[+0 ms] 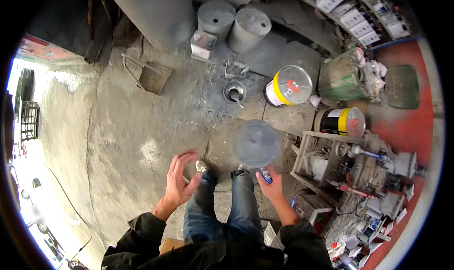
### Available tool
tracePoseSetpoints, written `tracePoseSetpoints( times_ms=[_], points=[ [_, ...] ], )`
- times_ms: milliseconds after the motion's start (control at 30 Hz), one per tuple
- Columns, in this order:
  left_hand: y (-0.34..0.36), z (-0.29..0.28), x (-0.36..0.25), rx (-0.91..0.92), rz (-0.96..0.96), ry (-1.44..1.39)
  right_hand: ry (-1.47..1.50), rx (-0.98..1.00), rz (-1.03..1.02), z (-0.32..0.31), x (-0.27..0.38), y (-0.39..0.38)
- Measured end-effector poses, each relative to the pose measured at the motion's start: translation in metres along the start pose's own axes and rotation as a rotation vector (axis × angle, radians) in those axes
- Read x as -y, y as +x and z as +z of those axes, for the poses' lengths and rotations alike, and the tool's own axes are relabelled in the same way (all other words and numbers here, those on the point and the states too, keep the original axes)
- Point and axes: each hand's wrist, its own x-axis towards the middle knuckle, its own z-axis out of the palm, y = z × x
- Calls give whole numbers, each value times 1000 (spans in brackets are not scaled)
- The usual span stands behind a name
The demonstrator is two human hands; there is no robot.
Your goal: The person uses a spray gun to apply paint to the side of a blue car inside a paint booth. After finishing the spray, the person walks to a workbench, opens a paint can, and pours paint into the spray gun's container.
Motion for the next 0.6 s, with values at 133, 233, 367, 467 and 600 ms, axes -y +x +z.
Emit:
tracePoseSetpoints(
  times_ms=[133, 233, 367, 467, 600],
  points=[
    [24, 30, 122, 3, 131, 155, -88, 313, -146, 98, -63, 81],
    [37, 78, 240, 124, 263, 121, -124, 518, -206, 160, -138, 131],
    [51, 129, 377, 237, 456, 241, -89, 725, -240, 231, -240, 212],
    [61, 163, 443, 343, 553, 231, -137, 845, -313, 272, -297, 254],
    [70, 201, 495, 349, 591, 343, 5, 836, -182, 307, -359, 276]
  ],
)
